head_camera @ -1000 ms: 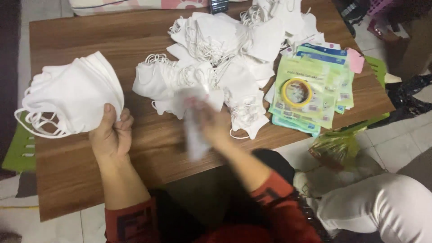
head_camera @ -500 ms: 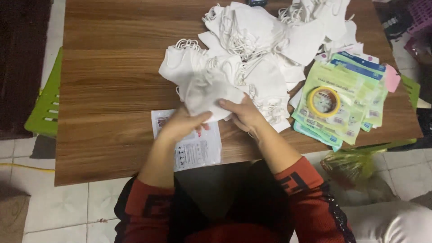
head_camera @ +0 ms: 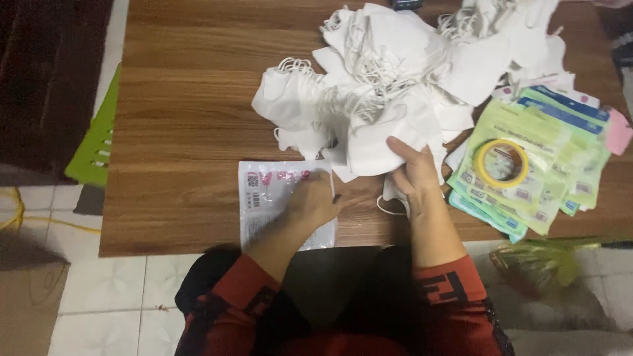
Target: Organizing and packing white face masks into plastic bags.
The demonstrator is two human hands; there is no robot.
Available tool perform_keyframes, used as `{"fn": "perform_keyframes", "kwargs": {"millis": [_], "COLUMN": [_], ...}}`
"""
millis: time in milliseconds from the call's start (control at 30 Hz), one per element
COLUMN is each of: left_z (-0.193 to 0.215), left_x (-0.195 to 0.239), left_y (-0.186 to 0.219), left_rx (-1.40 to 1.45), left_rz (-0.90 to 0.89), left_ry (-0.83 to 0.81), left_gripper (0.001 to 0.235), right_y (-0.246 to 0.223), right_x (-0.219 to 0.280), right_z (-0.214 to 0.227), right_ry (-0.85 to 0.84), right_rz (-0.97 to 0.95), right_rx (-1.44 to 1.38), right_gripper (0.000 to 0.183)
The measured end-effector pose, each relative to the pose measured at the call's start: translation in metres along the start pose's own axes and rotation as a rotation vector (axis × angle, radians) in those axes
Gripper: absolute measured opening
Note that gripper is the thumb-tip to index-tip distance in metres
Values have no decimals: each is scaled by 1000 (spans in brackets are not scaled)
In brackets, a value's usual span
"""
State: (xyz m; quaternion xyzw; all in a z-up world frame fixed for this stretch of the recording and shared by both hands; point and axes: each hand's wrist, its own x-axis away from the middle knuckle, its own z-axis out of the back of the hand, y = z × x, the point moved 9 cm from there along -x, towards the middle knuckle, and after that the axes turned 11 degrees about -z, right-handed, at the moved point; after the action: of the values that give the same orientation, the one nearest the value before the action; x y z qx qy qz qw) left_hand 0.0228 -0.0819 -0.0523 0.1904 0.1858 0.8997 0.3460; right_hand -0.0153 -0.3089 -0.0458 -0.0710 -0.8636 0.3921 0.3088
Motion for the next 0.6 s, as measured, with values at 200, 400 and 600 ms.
{"fn": "perform_keyframes", "kwargs": {"millis": [200, 400, 600], "left_z": [4, 74, 56], "left_x": [-10, 11, 12], "left_y": [-46, -74, -104], "left_rx": [-76, -40, -10], "left_rz": [45, 132, 132], "left_ry": [-42, 33, -44], "left_gripper": [45, 41, 67], "right_y": [-15, -14, 2], "right_x": [-4, -5, -35], "right_z": [6, 5, 34], "right_ry": [-164, -302, -413], "right_rz": [75, 48, 0], "right_rx": [-20, -62, -47], "right_gripper": [65, 77, 77]}}
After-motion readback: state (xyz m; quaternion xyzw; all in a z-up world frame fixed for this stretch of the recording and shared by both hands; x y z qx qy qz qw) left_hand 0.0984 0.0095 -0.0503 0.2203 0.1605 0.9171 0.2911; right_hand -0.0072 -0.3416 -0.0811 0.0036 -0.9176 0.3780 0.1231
